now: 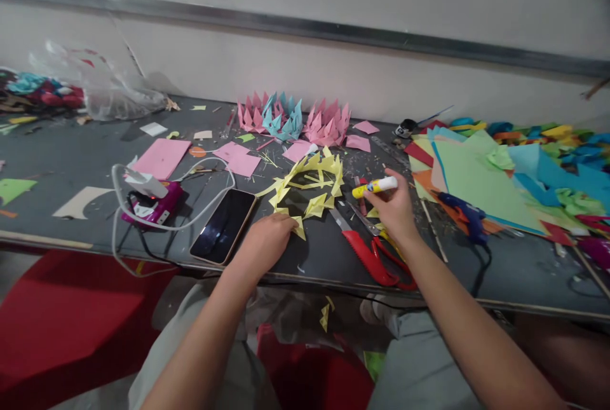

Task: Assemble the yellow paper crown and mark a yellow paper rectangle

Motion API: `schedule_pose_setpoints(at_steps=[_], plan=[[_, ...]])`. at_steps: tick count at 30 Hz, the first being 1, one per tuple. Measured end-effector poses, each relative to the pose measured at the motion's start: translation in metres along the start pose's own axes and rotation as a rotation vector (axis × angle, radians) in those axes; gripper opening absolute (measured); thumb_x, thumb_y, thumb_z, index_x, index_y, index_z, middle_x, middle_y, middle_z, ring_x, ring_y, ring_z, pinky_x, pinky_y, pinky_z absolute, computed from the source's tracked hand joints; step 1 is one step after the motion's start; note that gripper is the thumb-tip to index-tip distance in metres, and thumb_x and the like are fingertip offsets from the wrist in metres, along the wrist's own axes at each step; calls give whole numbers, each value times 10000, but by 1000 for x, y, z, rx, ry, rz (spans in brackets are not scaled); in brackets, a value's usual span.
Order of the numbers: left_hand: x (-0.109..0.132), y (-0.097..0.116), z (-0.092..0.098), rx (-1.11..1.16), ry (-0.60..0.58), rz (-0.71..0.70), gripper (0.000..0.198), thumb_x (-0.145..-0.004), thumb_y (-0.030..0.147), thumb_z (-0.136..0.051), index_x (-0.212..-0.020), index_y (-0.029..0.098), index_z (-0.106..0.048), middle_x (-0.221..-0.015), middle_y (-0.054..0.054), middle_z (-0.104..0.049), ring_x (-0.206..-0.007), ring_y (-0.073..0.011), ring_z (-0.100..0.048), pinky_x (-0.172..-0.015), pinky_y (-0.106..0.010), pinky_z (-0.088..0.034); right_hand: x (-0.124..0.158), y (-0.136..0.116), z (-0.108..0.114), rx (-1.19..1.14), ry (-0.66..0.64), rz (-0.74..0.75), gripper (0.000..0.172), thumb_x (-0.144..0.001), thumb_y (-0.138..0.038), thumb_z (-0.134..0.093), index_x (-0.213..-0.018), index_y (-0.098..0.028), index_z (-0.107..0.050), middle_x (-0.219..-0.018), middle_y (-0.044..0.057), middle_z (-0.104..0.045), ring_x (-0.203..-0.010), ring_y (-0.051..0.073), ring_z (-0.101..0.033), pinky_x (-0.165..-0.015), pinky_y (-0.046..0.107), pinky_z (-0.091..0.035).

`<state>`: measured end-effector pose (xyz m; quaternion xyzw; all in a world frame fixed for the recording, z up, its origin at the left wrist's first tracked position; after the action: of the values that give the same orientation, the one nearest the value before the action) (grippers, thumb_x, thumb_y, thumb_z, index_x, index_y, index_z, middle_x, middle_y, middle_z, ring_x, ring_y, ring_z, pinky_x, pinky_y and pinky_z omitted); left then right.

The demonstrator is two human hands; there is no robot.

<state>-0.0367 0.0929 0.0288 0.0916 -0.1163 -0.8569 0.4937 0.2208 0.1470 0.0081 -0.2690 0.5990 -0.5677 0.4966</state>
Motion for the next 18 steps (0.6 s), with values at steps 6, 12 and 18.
schedule_pose_setpoints(at_steps=[6,12,18], plan=[[1,-2,-3,13,15,-26,275,-836,67,-394,-902,151,-648,-908,-76,-650,-960,-191,-592,-846,-323,-472,-17,7,-28,461,-148,98,690,-626,-290,-684,-1242,-142,-411,-954,102,-612,-770,221,-615,-762,435,-472],[1,-5,-7,11,32,-52,243,-844,81,-412,-867,149,-644,-898,-67,-642,-948,-184,-578,-875,-316,-455,-3,-15,-9,493,-13,224,830,-590,-383,-732,-1287,-143,-351,-1252,205,-441,-964,254,-571,-720,392,-498],[-2,-4,-8,-13,38,-68,214,-861,121,-439,-838,142,-650,-868,-82,-646,-907,-197,-590,-830,-326,-467,40,-75,-43,639,-447,707,163,-803,-233,-574,-966,-220,-571,-1043,78,-591,-996,210,-562,-868,373,-457]])
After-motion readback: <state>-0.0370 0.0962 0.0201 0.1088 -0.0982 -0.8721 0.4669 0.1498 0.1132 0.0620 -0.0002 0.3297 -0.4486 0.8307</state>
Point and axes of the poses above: each hand's wrist, its own x-axis away from the middle knuckle, its own z-axis out of the back of the hand, y = z × x, the point moved 5 cm from there along -x, towards the middle knuckle
